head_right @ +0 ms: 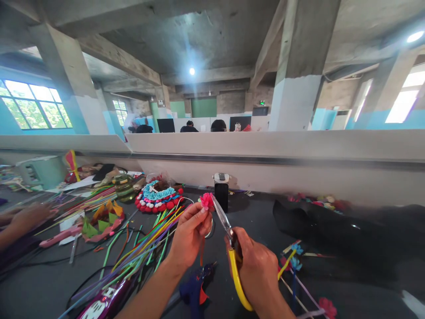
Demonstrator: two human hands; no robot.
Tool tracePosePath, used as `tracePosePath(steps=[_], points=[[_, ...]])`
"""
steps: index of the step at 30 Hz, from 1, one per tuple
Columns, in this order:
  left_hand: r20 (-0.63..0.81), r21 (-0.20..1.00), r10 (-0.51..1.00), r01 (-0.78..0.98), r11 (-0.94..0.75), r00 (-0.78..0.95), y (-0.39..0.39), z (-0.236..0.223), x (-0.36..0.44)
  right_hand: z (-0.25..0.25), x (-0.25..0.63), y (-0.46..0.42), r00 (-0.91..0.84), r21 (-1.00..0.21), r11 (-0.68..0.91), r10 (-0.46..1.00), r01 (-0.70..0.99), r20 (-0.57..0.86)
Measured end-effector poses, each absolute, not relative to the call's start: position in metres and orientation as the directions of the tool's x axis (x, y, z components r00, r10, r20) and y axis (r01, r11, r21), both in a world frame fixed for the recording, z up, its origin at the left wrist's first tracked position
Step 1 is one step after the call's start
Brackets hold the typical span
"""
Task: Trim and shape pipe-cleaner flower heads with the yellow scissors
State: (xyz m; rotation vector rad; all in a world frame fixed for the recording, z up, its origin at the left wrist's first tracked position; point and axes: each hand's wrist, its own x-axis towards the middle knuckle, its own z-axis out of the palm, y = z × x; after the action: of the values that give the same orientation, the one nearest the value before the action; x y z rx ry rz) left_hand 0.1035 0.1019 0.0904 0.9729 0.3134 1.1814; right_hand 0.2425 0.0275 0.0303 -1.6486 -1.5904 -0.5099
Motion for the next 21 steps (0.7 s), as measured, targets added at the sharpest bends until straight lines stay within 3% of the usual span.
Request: tracePosePath(steps=[10, 21], points=[[0.187, 0.801, 0.865, -0.583, 0.140, 0.466, 0.0989, 0.0913, 0.1064, 0.0389, 0.2433, 0.0275, 0.208, -0.373, 0.110, 0.671, 0.921, 0.712], [0.214, 0.819, 0.877, -0.568, 0.079, 0.431, 0.1034, 0.0890, 0.1027, 0.0350, 0.2461, 0.0296, 0.117, -0.307, 0.158, 0.690, 0.938, 0.714]])
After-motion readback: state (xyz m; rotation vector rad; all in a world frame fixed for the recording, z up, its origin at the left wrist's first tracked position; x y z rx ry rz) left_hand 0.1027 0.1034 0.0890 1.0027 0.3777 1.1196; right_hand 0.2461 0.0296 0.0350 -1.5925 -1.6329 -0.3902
